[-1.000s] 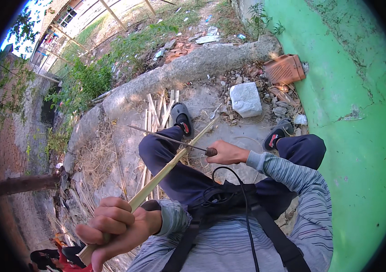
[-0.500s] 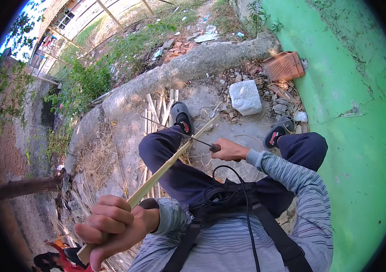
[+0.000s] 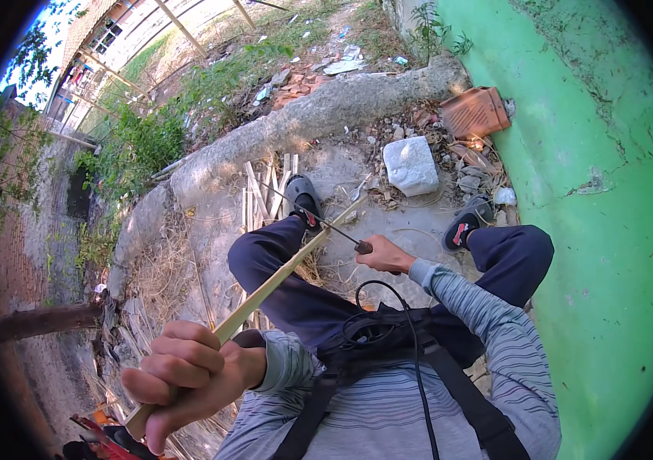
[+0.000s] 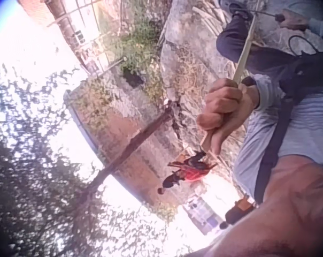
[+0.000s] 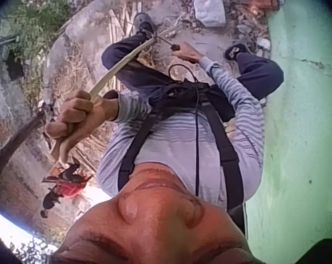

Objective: The person scrapes and shaves bamboo sticks using a machete while holding them by hand.

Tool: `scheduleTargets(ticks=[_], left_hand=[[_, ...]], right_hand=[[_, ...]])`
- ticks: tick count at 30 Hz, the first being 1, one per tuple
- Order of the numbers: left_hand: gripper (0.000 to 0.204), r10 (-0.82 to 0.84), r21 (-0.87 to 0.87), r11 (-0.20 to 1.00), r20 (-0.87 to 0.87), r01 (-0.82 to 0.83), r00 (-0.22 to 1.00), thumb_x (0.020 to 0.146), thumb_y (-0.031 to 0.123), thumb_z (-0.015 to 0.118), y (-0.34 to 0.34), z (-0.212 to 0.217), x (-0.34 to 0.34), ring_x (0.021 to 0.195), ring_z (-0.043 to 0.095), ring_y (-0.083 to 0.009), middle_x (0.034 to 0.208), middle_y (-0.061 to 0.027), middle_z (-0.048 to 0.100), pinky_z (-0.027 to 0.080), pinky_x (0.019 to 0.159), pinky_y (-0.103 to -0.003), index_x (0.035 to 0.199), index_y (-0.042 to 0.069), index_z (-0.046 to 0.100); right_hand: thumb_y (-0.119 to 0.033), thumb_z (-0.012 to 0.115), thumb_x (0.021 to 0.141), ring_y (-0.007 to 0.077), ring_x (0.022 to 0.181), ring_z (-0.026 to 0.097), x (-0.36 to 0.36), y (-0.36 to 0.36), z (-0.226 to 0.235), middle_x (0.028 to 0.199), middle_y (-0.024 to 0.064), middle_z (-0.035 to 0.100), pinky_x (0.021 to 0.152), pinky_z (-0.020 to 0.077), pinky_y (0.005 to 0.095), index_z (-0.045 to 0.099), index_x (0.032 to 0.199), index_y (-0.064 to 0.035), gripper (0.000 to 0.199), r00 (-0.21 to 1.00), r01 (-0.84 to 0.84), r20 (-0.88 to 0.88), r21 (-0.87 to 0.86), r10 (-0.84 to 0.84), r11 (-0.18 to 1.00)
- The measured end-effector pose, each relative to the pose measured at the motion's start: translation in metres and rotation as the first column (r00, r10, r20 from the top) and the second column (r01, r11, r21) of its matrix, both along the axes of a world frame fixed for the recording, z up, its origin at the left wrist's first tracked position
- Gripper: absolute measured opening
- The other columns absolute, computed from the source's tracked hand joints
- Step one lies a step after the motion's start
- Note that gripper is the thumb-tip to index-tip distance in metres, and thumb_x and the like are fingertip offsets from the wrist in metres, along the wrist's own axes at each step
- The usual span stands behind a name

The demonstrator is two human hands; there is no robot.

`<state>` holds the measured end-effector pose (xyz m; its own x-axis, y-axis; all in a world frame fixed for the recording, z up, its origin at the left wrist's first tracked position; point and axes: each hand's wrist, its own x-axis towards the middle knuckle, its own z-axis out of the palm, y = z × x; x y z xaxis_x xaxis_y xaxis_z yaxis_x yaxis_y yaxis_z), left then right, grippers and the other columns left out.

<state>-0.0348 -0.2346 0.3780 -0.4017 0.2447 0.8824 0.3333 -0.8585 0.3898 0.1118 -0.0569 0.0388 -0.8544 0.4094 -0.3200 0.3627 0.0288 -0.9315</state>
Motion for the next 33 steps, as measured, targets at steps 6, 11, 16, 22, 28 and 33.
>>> scheduleTargets(ticks=[6, 11, 16, 22, 28, 33], left_hand=[[0.062, -0.073, -0.003, 0.997, -0.025, 0.073, 0.997, 0.099, 0.074, 0.038, 0.004, 0.004, 0.0, 0.036, 0.018, -0.0026, 0.046, 0.006, 0.023, 0.014, 0.034, -0.023, 0.078, 0.017, 0.03], [0.063, -0.059, 0.001, 0.998, -0.02, 0.059, 0.998, 0.099, 0.075, 0.038, 0.006, -0.001, 0.004, 0.035, 0.019, -0.0025, 0.046, 0.006, 0.024, 0.015, 0.034, -0.023, 0.078, 0.017, 0.03], [0.063, -0.117, 0.002, 0.993, -0.039, 0.117, 0.992, 0.099, 0.074, 0.041, -0.001, 0.002, -0.002, 0.034, 0.021, -0.0025, 0.046, 0.0055, 0.024, 0.016, 0.032, -0.023, 0.077, 0.017, 0.029], [0.063, -0.102, 0.006, 0.995, -0.009, 0.102, 0.995, 0.098, 0.075, 0.041, 0.0, 0.004, -0.009, 0.034, 0.02, -0.0025, 0.046, 0.0053, 0.025, 0.016, 0.033, -0.023, 0.076, 0.017, 0.029], [0.065, 0.079, 0.029, 0.996, 0.057, -0.081, 0.995, 0.099, 0.076, 0.034, 0.002, -0.001, -0.009, 0.032, 0.022, -0.0037, 0.045, 0.0049, 0.025, 0.017, 0.031, -0.023, 0.08, 0.014, 0.031], [0.063, 0.219, -0.008, 0.976, 0.136, -0.22, 0.966, 0.1, 0.077, 0.033, -0.003, 0.003, -0.018, 0.038, 0.02, -0.0044, 0.05, 0.0038, 0.025, 0.013, 0.038, -0.025, 0.085, 0.016, 0.031]], right_hand=[[-0.032, 0.072, 0.085, 0.0234, 0.06, 0.052, -0.008, -0.008, 0.028, 0.062, 0.0159, 0.057, 0.061, 0.0423, 0.0425, 0.063, 0.077, 0.0043, 0.038, 0.984, -0.068, -0.15, 0.164, 0.093, 0.984], [-0.031, 0.072, 0.083, 0.0236, 0.063, 0.061, 0.009, 0.009, -0.083, 0.065, 0.0155, 0.063, 0.062, 0.047, 0.0419, 0.064, 0.078, 0.0037, 0.036, 0.972, 0.185, 0.129, 0.089, -0.195, 0.979], [-0.03, 0.072, 0.083, 0.0223, 0.063, 0.06, 0.015, 0.003, -0.096, 0.065, 0.0151, 0.064, 0.062, 0.0472, 0.0412, 0.065, 0.079, 0.0033, 0.034, 0.969, 0.18, 0.171, -0.006, -0.176, 0.984], [-0.029, 0.073, 0.083, 0.0203, 0.06, 0.054, -0.004, -0.013, -0.083, 0.062, 0.0136, 0.06, 0.061, 0.0446, 0.0404, 0.065, 0.077, 0.0028, 0.033, 0.991, 0.089, -0.109, 0.123, -0.076, 0.988], [-0.024, 0.071, 0.086, 0.0117, 0.05, 0.051, 0.007, 0.007, -0.167, 0.059, -0.0012, 0.054, 0.048, 0.039, 0.0319, 0.058, 0.069, -0.0061, 0.028, 0.94, 0.312, 0.147, -0.001, -0.308, 0.95], [-0.024, 0.071, 0.084, 0.0118, 0.052, 0.052, -0.003, 0.007, -0.139, 0.06, 0.0006, 0.057, 0.048, 0.0401, 0.0326, 0.061, 0.071, -0.0046, 0.026, 0.958, 0.255, 0.161, -0.094, -0.238, 0.962]])
